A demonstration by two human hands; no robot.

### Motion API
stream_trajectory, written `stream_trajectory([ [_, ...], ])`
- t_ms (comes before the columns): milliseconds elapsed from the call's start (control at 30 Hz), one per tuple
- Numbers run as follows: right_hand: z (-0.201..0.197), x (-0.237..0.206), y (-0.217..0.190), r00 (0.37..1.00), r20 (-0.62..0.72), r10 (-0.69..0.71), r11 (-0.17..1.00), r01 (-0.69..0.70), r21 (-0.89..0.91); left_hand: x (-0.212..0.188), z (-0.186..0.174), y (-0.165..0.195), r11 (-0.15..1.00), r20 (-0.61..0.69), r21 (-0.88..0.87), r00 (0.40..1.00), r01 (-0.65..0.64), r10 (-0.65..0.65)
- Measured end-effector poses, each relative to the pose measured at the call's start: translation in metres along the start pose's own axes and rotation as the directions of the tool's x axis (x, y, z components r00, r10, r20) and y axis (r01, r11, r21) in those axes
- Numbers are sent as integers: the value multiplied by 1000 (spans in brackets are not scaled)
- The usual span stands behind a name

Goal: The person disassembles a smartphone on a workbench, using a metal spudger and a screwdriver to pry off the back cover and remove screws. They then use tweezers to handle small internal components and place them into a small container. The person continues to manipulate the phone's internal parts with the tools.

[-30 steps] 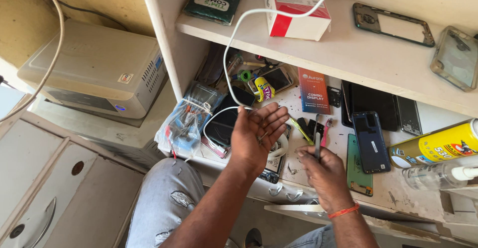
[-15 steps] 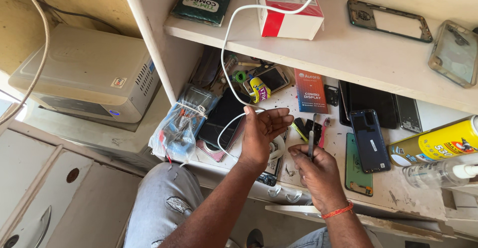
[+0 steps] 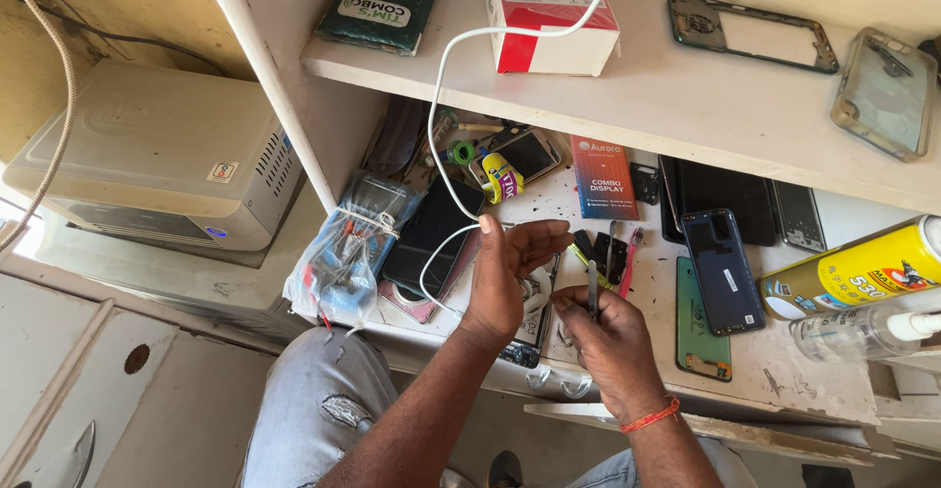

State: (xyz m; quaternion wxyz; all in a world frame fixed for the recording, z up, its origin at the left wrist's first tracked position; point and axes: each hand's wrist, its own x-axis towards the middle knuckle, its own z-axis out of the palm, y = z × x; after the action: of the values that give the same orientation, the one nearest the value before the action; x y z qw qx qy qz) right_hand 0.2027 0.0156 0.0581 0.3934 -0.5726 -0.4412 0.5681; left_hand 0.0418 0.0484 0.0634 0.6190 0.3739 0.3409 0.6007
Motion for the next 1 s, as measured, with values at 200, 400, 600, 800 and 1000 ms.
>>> stream_trajectory([
  [200,-4,0,-2,998,-18,63,998,-63,29,0,2,-1,999,4,17,999,-32,32],
  [400,-7,0,-10,1000,-30,4,983,2,182,-2,0,3,998,29,33,998,-49,48],
  [600,-1,7,-40,980,-39,-195,729,172,662,-7,-3,11,996,45,-16,995,-90,91],
  [800,17,17,-49,988,-65,-143,693,147,706,-16,-2,18,994,62,1,992,-106,106],
  [1000,6,5,-24,954,-84,-289,953,295,73,-17,-15,22,904,84,-421,989,-79,125],
])
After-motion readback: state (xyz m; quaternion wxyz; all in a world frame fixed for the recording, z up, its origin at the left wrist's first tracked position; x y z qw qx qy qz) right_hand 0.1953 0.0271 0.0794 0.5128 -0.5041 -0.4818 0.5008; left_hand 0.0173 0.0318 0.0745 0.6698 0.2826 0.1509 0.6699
